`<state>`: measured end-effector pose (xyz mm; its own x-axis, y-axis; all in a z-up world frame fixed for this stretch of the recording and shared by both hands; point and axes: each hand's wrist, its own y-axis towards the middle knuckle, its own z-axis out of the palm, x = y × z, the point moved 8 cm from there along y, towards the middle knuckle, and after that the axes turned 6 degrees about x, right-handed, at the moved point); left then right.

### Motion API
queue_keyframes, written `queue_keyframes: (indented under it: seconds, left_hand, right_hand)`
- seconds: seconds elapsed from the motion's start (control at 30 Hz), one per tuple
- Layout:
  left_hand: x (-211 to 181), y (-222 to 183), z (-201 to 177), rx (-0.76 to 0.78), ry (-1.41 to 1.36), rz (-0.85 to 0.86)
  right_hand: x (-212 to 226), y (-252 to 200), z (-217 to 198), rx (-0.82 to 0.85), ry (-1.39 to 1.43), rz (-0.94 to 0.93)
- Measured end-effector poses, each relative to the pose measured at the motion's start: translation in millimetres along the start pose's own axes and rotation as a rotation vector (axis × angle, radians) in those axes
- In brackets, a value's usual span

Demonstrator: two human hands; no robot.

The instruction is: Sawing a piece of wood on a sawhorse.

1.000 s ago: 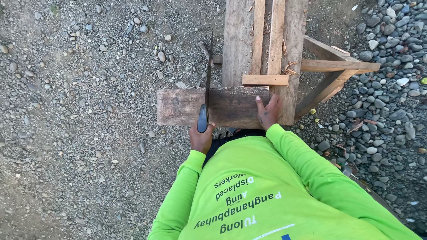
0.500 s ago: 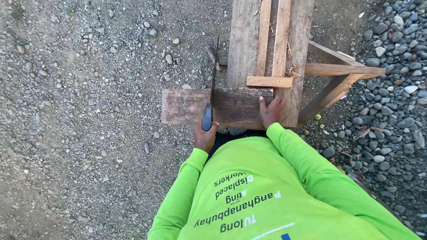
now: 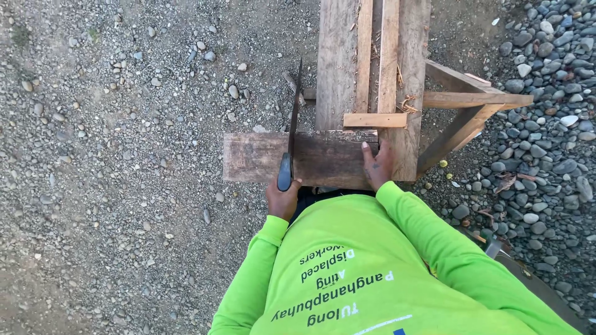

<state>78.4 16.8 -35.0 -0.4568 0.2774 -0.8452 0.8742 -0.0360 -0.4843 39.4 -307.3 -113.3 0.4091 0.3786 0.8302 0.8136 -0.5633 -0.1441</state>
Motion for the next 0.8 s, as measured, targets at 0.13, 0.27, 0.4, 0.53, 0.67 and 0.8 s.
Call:
queue_keyframes:
  seconds: [0.13, 0.27, 0.4, 0.53, 0.67, 0.8]
  left_hand:
    - [-4.3, 6.0, -7.4, 0.046, -0.053, 0.011]
    - [-18.4, 19.8, -19.7, 0.062, -0.075, 0.029]
    - [-41.3, 41.1, -20.7, 0.063, -0.018, 0.104]
    - [-58.5, 69.7, -14.7, 0.023, 0.093, 0.031]
    - [-73.7, 101.2, 6.9, 0.066, -0.022, 0.164]
    - [-103.5, 132.8, 36.0, 0.058, 0.071, 0.216]
  right_hand:
    - [21.4, -0.4, -0.9, 0.076, 0.138, 0.114]
    - [47.7, 12.5, -1.6, -0.029, 0.082, -0.055]
    - [39.5, 44.1, 11.6, -0.116, 0.111, -0.126]
    - [58.2, 77.7, 8.9, -0.087, 0.146, -0.098]
    - [63.7, 116.1, -0.7, -0.139, 0.095, -0.085]
    - [67.3, 159.9, -15.7, -0.196, 0.012, -0.174]
